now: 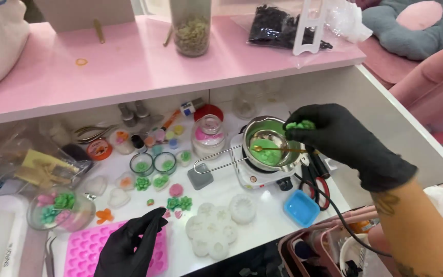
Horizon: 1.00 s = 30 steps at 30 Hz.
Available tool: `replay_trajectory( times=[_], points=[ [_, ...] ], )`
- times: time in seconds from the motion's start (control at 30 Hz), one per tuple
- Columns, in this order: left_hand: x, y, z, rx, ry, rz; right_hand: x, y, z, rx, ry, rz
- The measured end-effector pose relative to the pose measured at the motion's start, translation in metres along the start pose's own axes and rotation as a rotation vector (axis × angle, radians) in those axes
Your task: Melting green wax and pouring it into small flower-shaped silicone molds to create wax melts.
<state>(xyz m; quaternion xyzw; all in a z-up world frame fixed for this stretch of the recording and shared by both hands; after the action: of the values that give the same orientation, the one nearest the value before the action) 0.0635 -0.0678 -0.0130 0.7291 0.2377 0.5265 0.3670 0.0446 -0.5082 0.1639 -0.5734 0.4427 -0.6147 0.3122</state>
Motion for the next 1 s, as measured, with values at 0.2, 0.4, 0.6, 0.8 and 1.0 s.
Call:
replay_trajectory(
  times=[0.2,0.4,0.6,0.8,1.0],
  points=[
    [-0.020,-0.025,0.006,0.029,-0.097,-0.029,-0.020,0.031,0.057,0.071,-0.098,-0.697],
    [0.007,0.018,-0.024,0.007,0.049,0.048,-0.031,0.040,0.062,0.094,-0.103,-0.853],
    [0.027,0.043,-0.038,0.004,0.231,0.151,-0.038,0.032,0.058,0.059,-0.111,-1.031],
    [0.037,0.045,-0.046,-0.219,0.402,0.189,-0.059,-0.033,0.011,0.014,-0.019,-1.061],
    [0.042,0.039,-0.041,-0.228,0.454,0.197,-0.176,-0.059,-0.062,0.273,-0.193,-0.370]
  ],
)
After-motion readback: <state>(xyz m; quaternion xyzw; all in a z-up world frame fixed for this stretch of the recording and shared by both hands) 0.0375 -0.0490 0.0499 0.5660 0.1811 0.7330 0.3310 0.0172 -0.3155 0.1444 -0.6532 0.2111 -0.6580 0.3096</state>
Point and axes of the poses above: each hand's wrist, its own z-axis towards the middle knuckle, its own x-axis out of the back of the hand, y = z × x, the point moved 5 cm from there along z, towards the middle knuckle, and after that the axes turned 14 degrees about z, right-handed, at the moved point
